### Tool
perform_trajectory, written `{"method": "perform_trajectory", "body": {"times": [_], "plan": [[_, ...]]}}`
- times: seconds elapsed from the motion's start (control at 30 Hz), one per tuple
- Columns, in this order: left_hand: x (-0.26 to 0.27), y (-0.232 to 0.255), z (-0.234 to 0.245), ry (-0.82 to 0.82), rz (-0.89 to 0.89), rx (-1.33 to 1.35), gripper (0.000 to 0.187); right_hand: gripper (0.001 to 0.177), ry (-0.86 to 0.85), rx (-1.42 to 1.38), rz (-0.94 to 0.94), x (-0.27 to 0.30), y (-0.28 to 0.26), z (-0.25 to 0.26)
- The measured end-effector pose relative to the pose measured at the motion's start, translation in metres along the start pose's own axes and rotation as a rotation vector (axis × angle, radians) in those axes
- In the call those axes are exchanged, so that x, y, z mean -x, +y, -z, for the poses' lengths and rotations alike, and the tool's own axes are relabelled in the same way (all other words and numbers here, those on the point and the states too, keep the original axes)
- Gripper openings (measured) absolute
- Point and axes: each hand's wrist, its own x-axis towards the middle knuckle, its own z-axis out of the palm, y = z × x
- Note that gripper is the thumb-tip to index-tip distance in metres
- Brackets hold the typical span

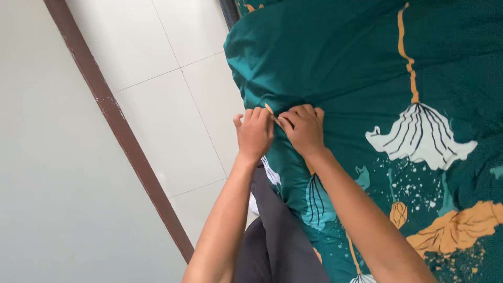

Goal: Smoothing a comforter and arranging pillows/bolsters on a bed.

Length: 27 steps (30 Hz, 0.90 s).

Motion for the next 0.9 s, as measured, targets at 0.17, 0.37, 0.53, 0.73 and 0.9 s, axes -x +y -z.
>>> {"method": "perform_trajectory", "body": {"times": [0.17,0.37,0.53,0.73,0.9], "plan": [[0.033,-0.007,0.015,0.028,0.015,-0.136,0.006,0.020,-0.011,-0.015,0.018,0.053,-0.011,0.024],[0.123,0.013,0.037,-0.057,0.165,-0.067,0.011,0.037,-0.013,0.040,0.006,0.132,0.005,0.041],[0.172,0.052,0.003,-0.067,0.093,0.033,0.023,0.038,0.017,0.077,0.002,0.163,0.028,0.048],[0.182,0.078,-0.040,-0.045,0.159,0.101,0.038,0.014,0.073,0.023,0.016,0.167,0.045,0.036],[0.186,0.071,-0.052,-0.068,0.150,0.125,0.006,0.007,0.184,-0.045,-0.050,0.169,0.030,0.029]]}}
